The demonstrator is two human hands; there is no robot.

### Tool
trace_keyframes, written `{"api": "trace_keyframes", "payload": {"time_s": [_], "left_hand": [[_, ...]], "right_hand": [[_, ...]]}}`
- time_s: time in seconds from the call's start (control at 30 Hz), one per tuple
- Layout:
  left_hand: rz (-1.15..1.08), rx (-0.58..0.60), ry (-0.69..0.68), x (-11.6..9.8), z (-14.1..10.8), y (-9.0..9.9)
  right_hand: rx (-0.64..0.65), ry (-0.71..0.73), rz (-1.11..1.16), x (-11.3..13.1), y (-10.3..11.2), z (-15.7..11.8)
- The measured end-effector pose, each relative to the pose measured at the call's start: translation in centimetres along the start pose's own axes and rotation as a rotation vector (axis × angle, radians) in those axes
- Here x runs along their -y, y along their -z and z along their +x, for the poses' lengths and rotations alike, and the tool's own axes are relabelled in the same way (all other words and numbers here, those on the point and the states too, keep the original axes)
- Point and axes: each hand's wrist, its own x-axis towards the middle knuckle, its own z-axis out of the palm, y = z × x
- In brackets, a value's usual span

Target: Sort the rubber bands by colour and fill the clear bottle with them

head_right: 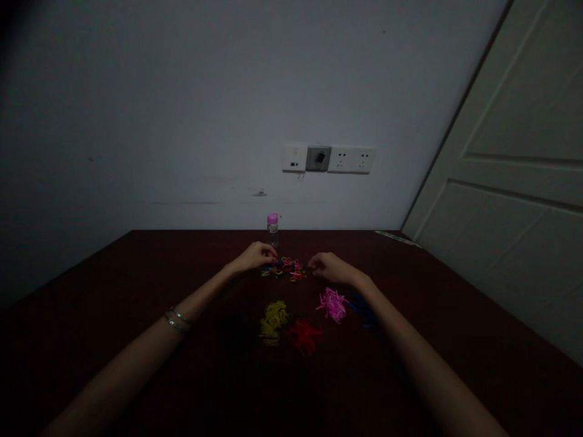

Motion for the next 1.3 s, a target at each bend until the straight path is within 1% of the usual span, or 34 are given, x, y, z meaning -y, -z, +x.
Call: {"api": "trace_keyframes", "payload": {"time_s": [0.1, 0.17, 0.33, 0.47, 0.57, 0.7, 0.8, 0.9, 0.97, 1.03, 1.1, 1.17, 1.3], "left_hand": [[0.039, 0.045, 0.028, 1.1, -0.9, 0.7], [0.06, 0.059, 0.038, 1.5, -1.4, 0.9], [0.07, 0.137, 0.045, 1.9, -2.1, 1.5], [0.094, 0.171, 0.047, 2.1, -2.4, 2.1], [0.129, 0.175, 0.057, 2.4, -2.7, 2.3], [0.181, 0.155, 0.041, 2.5, -3.2, 2.3], [0.179, 0.148, -0.003, 1.5, -3.5, 1.6], [0.177, 0.168, -0.075, -0.3, -3.6, 0.0], [0.244, 0.172, -0.073, -1.5, -3.5, -1.2], [0.341, 0.153, -0.027, -2.2, -3.3, -2.3], [0.409, 0.122, 0.011, -2.4, -3.0, -3.2], [0.429, 0.098, 0.019, -2.4, -2.7, -3.7], [0.424, 0.046, 0.035, -2.0, -2.4, -3.8]], "right_hand": [[0.047, -0.029, -0.02, -0.1, -0.9, 1.1], [0.048, -0.034, -0.043, -0.2, -1.2, 1.5], [0.056, -0.017, -0.033, -0.9, -1.6, 1.7], [0.055, -0.009, 0.015, -1.3, -1.5, 1.6], [0.032, 0.009, 0.032, -1.4, -1.1, 1.4], [-0.025, 0.011, 0.053, -0.7, -0.5, 1.1], [-0.034, 0.02, 0.122, 0.7, -0.5, 0.8], [-0.02, 0.052, 0.203, 2.5, -0.7, 0.7], [-0.009, 0.064, 0.229, 3.5, -0.9, 0.7], [-0.003, 0.066, 0.236, 4.1, -1.0, 0.5], [-0.007, 0.071, 0.236, 4.3, -1.0, 0.3], [-0.011, 0.075, 0.238, 4.2, -1.0, 0.1], [-0.005, 0.064, 0.233, 3.4, -0.9, -0.7]]}}
